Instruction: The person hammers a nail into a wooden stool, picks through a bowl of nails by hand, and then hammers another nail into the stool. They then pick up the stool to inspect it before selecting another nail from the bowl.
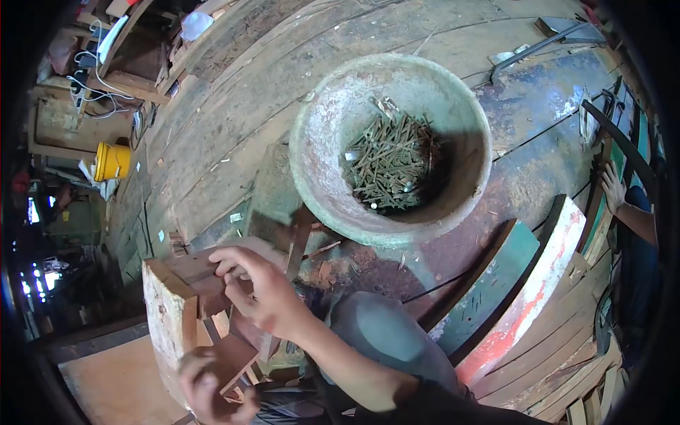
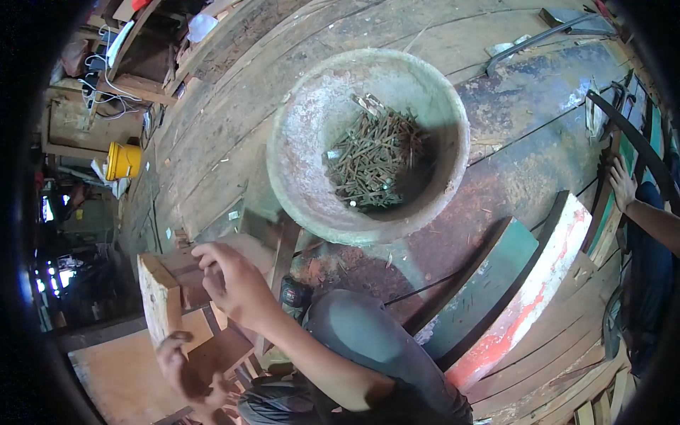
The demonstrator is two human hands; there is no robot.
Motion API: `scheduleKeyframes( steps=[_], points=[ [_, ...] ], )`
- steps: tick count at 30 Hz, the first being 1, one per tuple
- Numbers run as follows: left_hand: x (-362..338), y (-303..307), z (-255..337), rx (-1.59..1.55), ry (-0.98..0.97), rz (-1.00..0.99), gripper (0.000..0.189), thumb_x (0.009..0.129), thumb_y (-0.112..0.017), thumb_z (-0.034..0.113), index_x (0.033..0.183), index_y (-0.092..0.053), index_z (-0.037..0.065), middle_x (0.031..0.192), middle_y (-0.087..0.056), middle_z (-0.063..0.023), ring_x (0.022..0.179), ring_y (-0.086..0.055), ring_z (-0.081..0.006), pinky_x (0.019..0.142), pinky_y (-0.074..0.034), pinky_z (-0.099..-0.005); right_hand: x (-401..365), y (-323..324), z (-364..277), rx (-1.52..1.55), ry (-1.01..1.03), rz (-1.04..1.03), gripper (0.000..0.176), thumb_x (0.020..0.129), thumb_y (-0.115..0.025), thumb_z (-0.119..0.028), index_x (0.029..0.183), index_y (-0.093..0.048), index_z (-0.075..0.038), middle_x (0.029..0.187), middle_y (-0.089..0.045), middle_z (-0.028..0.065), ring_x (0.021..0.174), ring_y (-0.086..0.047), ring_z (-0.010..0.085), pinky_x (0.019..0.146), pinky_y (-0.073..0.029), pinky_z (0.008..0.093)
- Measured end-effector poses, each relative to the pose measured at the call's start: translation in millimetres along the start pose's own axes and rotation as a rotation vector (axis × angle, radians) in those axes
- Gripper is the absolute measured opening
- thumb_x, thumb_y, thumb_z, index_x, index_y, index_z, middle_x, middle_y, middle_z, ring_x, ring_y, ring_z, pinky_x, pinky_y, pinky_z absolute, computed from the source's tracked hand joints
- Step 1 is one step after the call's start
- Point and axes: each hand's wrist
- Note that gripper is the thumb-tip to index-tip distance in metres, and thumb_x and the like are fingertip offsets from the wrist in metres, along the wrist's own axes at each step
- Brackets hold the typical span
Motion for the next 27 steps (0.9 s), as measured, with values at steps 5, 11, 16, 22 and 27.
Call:
scheduleKeyframes(
  steps=[5,11,16,22,27],
  points=[
    [96.1,-42.6,14.7,-0.15,-0.123,-0.011,0.059,0.075,-0.077,0.008,0.132,-0.061,0.003,0.095,-0.068,-0.0162,0.071,-0.065,-0.0288,0.07,-0.054,-0.0403,0.0,-14.1,23.2,0.091,-0.111,0.069,0.036,0.092,-0.061,-0.005,0.128,-0.056,-0.005,0.105,-0.065,0.0108,0.1,-0.065,0.0202,0.083,-0.051,0.0325],
    [237.9,-143.8,-1.5,-0.472,0.198,-0.457,0.035,0.082,-0.074,0.0,0.116,-0.066,0.005,0.085,-0.076,-0.0063,0.07,-0.068,-0.0105,0.06,-0.048,-0.0203,-11.7,-28.7,57.1,0.721,-0.07,0.131,0.036,0.103,-0.054,-0.015,0.137,-0.049,-0.005,0.119,-0.056,0.0047,0.11,-0.055,0.0124,0.094,-0.046,0.0287],
    [252.1,-213.6,-34.0,-0.225,0.235,-0.711,0.031,0.081,-0.073,0.001,0.109,-0.061,0.005,0.088,-0.077,-0.0105,0.077,-0.074,-0.0212,0.068,-0.053,-0.0343,1.1,-27.1,56.6,0.422,-0.012,0.239,0.032,0.098,-0.06,-0.002,0.128,-0.051,-0.005,0.103,-0.055,0.0048,0.098,-0.055,0.0108,0.087,-0.043,0.0269],
    [244.9,-230.6,-40.8,-0.006,0.273,-0.774,0.028,0.08,-0.072,0.002,0.104,-0.058,0.005,0.091,-0.077,-0.0124,0.089,-0.073,-0.031,0.078,-0.054,-0.0401,2.6,-33.5,58.1,0.241,0.032,0.339,0.029,0.1,-0.05,0.002,0.129,-0.049,0.001,0.101,-0.047,0.0015,0.091,-0.048,0.0077,0.084,-0.042,0.0202],
    [244.4,-240.9,-50.5,-0.121,0.262,-0.846,0.03,0.082,-0.069,0.001,0.107,-0.055,0.006,0.096,-0.076,-0.0145,0.092,-0.073,-0.0324,0.079,-0.053,-0.0409,3.3,-25.9,47.4,0.493,-0.014,0.283,0.032,0.098,-0.048,0.002,0.13,-0.045,0.004,0.1,-0.04,0.0001,0.09,-0.044,0.0066,0.083,-0.04,0.0187]
  ],
)
Point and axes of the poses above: each hand's wrist, its own x-axis towards the middle knuckle, its own y-axis out of the back of the hand, z = x × y
